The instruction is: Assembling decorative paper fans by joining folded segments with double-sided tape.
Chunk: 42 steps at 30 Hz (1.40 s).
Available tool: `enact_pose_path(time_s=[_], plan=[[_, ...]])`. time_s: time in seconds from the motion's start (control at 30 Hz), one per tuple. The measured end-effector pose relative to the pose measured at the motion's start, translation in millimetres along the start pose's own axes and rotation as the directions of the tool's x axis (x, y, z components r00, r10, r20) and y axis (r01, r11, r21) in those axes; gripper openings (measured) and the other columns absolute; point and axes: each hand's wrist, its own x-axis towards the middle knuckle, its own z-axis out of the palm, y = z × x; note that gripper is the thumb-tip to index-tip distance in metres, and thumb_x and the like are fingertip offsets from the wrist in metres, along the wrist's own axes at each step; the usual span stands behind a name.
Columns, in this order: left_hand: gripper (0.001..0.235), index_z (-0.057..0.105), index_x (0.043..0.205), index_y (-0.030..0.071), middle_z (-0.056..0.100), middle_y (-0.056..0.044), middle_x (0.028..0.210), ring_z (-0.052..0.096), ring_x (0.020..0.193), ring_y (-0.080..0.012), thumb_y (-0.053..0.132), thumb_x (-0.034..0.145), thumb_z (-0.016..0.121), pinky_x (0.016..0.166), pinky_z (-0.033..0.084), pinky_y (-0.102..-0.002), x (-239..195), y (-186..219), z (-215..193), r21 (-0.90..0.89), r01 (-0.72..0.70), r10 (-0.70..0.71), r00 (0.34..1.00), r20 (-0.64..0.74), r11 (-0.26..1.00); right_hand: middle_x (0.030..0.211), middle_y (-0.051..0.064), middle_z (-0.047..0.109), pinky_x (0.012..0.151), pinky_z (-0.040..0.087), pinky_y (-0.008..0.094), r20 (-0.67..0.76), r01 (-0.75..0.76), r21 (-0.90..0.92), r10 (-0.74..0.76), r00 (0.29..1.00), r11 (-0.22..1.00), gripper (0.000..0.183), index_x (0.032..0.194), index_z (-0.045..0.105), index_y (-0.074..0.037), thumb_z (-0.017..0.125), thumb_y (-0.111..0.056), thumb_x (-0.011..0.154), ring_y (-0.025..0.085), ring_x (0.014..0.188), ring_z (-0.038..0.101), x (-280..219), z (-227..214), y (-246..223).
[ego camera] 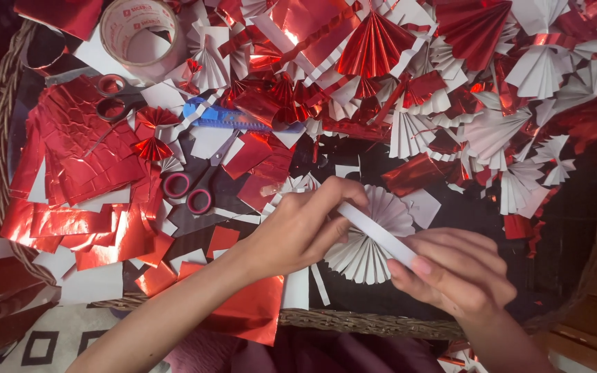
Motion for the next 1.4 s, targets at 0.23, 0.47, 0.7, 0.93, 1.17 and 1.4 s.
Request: enact_pose_path(time_s=[0.23, 0.47, 0.7, 0.93, 1.17, 1.4], plan=[[0.017, 0.049, 0.118, 0.005, 0.057, -0.013, 0.087, 0.053, 0.066, -0.0275, -0.002, 0.103, 0.044, 0.065, 0.043, -0.034, 2.3, -0.5, 1.8, -0.008, -0.11, 0.11, 0.993, 0.036, 0.994, 0.096, 0.027, 0.072, 0.063, 0.067, 0.037, -0.001, -0.01, -0.036, 0.01, 1.0, 0.999, 0.036, 0.114, 0.05, -0.005, 0.079, -0.003, 0.091, 0.029, 0.08, 0.078, -9.0, -6.8, 0.5], [0.01, 0.048, 0.114, 0.006, 0.064, -0.003, 0.074, 0.058, 0.058, -0.0151, 0.004, 0.107, 0.041, 0.059, 0.049, -0.027, 3.7, 0.2, 1.4, -0.223, -0.017, 0.021, 1.0, 0.016, 0.975, 0.087, 0.018, 0.073, 0.057, 0.062, 0.034, -0.017, -0.022, -0.045, 0.021, 1.0, 0.999, 0.036, 0.112, 0.053, -0.006, 0.08, -0.018, 0.091, 0.022, 0.068, 0.074, -5.7, 0.5, 5.1], [0.014, 0.064, 0.105, 0.01, 0.06, 0.002, 0.071, 0.049, 0.05, -0.01, 0.004, 0.096, 0.056, 0.05, 0.04, -0.025, 5.6, 0.9, -0.8, -0.099, -0.004, 0.001, 1.0, -0.025, 0.995, 0.078, 0.015, 0.071, 0.061, 0.068, 0.035, 0.018, -0.024, -0.026, 0.024, 1.0, 0.999, 0.029, 0.108, 0.062, 0.004, 0.08, -0.005, 0.087, 0.021, 0.064, 0.072, -19.6, -9.4, 1.4], [0.023, 0.056, 0.127, 0.007, 0.076, -0.01, 0.109, 0.075, 0.086, -0.0277, 0.02, 0.108, 0.052, 0.07, 0.059, -0.038, -0.2, -4.9, 6.9, 0.27, -0.199, 0.232, 0.968, -0.095, 0.942, 0.088, 0.016, 0.074, 0.06, 0.066, 0.033, -0.002, -0.088, 0.037, 0.088, 0.996, 0.995, 0.043, 0.108, 0.053, -0.006, 0.088, -0.005, 0.083, 0.021, 0.074, 0.078, -23.0, -4.6, 4.1], [0.018, 0.06, 0.113, 0.003, 0.068, -0.003, 0.083, 0.068, 0.06, -0.0124, 0.004, 0.104, 0.044, 0.058, 0.053, -0.024, 3.1, 3.9, -0.7, -0.203, -0.042, 0.022, 0.995, -0.098, 0.978, 0.084, 0.013, 0.072, 0.059, 0.062, 0.036, -0.06, -0.026, -0.139, 0.018, 0.998, 0.99, 0.045, 0.118, 0.059, -0.003, 0.089, -0.017, 0.087, 0.021, 0.067, 0.071, -39.4, -1.1, 12.1], [0.026, 0.066, 0.112, 0.011, 0.075, 0.001, 0.106, 0.06, 0.058, -0.0079, 0.009, 0.086, 0.067, 0.056, 0.054, -0.021, 6.3, 7.1, -6.3, -0.049, 0.017, -0.027, 0.978, -0.208, 0.999, 0.091, 0.013, 0.074, 0.062, 0.064, 0.029, -0.025, -0.107, -0.029, 0.106, 0.994, 0.994, 0.041, 0.113, 0.061, -0.005, 0.089, -0.005, 0.084, 0.016, 0.071, 0.074, -31.3, 3.0, 2.7]])
